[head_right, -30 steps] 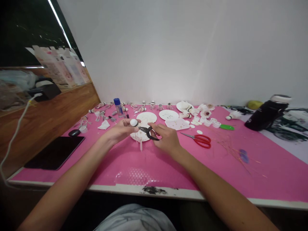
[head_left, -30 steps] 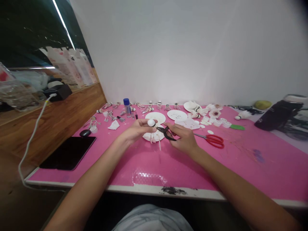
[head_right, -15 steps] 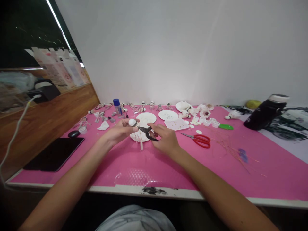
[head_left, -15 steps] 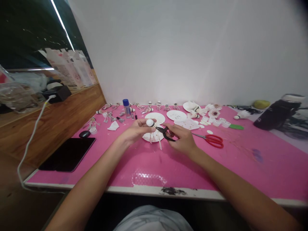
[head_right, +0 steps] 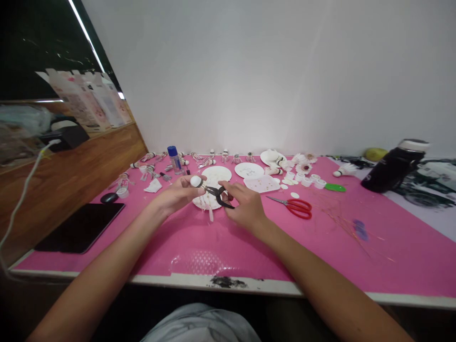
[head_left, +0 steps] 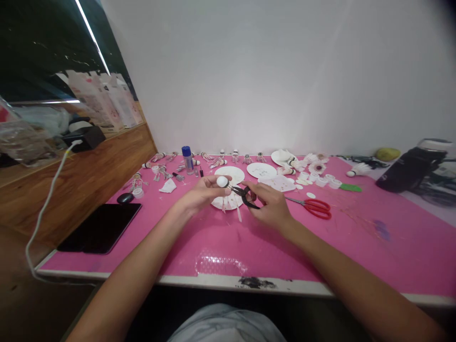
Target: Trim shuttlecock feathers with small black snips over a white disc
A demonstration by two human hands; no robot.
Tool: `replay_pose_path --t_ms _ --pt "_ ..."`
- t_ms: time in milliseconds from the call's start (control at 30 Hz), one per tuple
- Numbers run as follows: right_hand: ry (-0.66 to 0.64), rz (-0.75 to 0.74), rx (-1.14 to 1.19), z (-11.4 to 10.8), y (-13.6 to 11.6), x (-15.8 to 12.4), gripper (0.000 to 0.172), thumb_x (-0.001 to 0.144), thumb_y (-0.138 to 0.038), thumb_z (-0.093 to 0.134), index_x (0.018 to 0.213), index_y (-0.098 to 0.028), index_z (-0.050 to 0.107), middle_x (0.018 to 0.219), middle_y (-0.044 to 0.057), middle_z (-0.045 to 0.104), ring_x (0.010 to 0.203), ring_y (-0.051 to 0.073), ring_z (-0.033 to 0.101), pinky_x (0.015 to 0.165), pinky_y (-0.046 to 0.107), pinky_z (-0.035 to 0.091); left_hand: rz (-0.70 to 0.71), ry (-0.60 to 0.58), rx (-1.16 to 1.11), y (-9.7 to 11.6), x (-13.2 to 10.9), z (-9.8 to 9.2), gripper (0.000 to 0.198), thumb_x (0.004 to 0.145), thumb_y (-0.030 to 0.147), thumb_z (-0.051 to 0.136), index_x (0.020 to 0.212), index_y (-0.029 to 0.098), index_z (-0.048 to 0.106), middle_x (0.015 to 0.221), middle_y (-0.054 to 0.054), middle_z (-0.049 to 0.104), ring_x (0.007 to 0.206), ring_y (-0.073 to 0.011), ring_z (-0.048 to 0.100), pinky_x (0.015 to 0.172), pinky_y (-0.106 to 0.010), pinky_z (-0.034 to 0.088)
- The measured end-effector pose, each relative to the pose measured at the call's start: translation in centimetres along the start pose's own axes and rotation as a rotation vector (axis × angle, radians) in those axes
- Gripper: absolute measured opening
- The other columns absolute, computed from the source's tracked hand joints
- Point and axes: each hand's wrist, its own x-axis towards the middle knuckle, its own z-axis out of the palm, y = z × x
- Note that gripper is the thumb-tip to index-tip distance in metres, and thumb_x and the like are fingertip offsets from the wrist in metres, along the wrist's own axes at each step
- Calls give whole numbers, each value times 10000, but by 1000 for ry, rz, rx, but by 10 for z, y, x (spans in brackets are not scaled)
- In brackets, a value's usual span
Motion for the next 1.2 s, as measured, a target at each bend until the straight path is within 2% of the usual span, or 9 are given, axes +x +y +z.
replay_pose_path --t_ms 400,733,1200 --pt "21 -18 -58 -1 -2 2 437 886 -90 601 1276 -235 734 816 16 734 712 150 663 699 263 541 -6 8 -7 -1 1 0 432 568 147 971 972 165 818 829 -22 745 786 -149 669 869 -331 462" --pt "12 -19 -66 0 -2 0 376 944 -143 586 1283 -207 735 747 18 691 631 136 597 656 249 521 -22 9 -8 -1 0 0 438 557 159 975 966 157 818 845 -30 755 797 -153 672 871 -329 464" --pt "-6 -2 -24 -1 -3 1 378 937 -158 606 1289 -213 736 761 23 699 622 140 589 605 249 475 -35 -11 -32 0 -1 -1 408 581 129 960 966 167 828 868 -35 762 817 -154 673 858 -325 459"
